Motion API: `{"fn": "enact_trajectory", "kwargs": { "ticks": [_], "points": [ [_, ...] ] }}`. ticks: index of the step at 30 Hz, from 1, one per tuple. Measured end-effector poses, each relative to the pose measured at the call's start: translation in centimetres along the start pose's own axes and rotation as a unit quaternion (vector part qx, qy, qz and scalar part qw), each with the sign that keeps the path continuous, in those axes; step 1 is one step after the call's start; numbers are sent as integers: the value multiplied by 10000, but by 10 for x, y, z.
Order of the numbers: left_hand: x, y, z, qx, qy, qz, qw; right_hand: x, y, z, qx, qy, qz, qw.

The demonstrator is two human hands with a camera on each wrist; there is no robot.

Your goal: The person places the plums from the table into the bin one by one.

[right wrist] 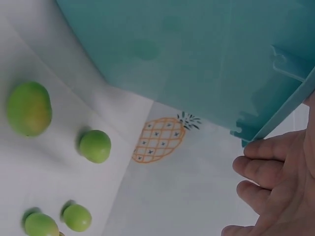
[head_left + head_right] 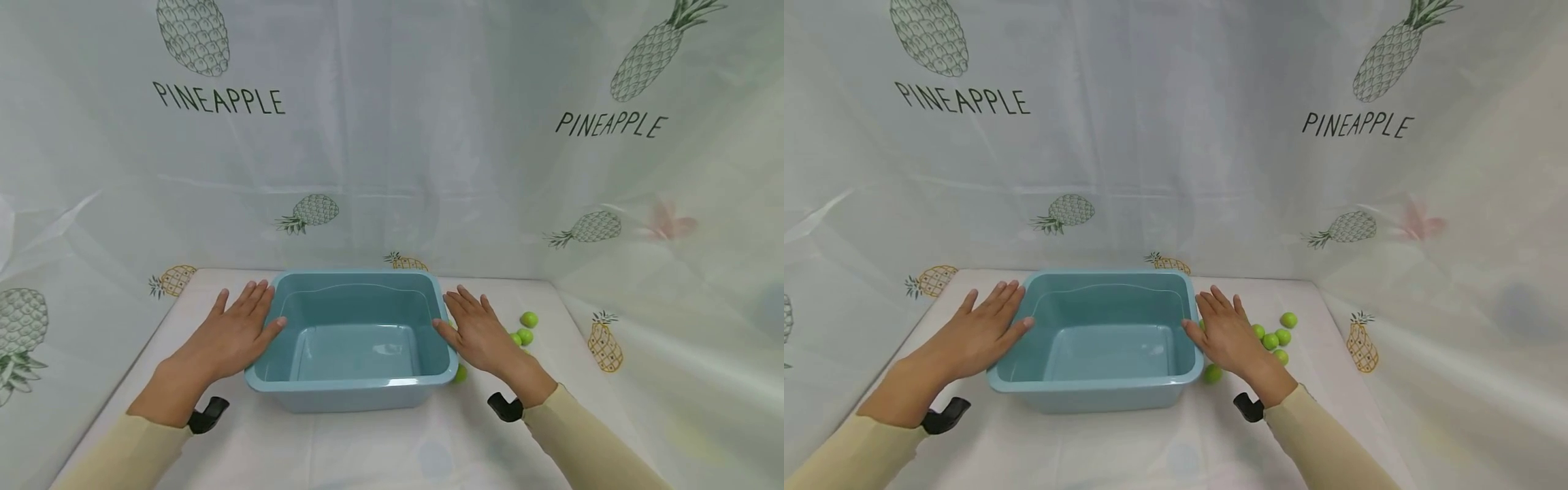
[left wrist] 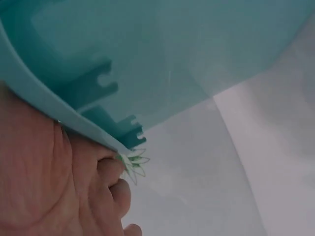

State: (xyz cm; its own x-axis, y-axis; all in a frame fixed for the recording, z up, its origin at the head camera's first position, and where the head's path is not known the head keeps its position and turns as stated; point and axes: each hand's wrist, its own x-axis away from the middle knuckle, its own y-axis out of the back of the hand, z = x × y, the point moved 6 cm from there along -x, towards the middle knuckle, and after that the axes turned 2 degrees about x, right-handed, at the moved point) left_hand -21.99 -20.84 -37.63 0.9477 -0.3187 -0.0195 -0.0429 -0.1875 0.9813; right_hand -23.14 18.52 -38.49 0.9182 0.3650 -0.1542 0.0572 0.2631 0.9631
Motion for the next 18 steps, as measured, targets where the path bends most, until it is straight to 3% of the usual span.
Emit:
{"fn": "enact_trajectory", "kwargs": {
  "ticks": [10,18],
  "points": [
    [3,0,5,-52,-153,-93,9998,1,-2,-4,-127,-61,-259,9996],
    [1,-2,3,-97,-179,-95,9997,20,-2,-38,11,-249,-854,9960]
  ]
}}
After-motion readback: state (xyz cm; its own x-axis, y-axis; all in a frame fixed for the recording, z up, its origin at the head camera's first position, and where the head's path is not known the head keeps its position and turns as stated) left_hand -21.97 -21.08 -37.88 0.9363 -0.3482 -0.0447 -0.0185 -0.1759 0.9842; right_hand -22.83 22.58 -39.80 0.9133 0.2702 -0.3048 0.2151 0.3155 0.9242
